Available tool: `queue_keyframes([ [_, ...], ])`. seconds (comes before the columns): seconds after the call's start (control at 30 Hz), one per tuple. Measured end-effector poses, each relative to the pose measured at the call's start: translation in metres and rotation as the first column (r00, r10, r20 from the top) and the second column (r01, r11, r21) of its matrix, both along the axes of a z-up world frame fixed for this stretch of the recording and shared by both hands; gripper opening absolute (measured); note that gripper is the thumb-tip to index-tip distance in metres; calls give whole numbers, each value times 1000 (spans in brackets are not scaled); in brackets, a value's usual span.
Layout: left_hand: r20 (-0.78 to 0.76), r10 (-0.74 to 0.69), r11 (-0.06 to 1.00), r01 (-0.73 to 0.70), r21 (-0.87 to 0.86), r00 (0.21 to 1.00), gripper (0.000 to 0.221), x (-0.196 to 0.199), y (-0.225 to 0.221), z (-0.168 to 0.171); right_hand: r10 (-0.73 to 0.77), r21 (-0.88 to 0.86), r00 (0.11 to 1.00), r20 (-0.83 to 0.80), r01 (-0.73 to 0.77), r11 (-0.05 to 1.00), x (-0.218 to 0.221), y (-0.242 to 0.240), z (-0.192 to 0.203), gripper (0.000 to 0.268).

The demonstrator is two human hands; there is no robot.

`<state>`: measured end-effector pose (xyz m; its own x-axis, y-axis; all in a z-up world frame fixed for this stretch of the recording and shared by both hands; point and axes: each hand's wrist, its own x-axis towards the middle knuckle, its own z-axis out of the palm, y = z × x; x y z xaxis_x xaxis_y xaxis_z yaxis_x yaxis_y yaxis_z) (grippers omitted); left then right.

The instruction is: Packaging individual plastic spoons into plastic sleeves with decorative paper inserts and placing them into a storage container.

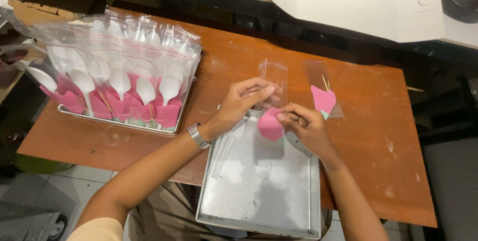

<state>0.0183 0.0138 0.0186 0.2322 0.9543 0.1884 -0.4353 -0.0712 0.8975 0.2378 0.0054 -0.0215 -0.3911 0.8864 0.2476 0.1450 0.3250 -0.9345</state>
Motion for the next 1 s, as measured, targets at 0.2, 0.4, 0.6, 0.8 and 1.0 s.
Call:
queue_keyframes([
  [0.2,68,184,976,-174,-129,981,28,-13,22,-18,179,18,982,58,-180,983,-22,-11,17,43],
  [0.4,87,285,954,-274,-119,954,30,-21,30,-22,338,81,853,398,-399,913,-59,-44,70,26],
  [0.6,99,269,963,-265,-49,958,21,-17,34,-37,275,122,829,487,-377,918,-46,-31,36,19],
  [0.8,69,235,972,-235,-9,970,23,-14,26,-27,123,127,777,617,-253,959,-39,-27,38,27],
  [1.0,33,178,982,-176,-67,983,21,-15,28,-30,165,24,727,666,-242,970,-31,-22,43,19],
])
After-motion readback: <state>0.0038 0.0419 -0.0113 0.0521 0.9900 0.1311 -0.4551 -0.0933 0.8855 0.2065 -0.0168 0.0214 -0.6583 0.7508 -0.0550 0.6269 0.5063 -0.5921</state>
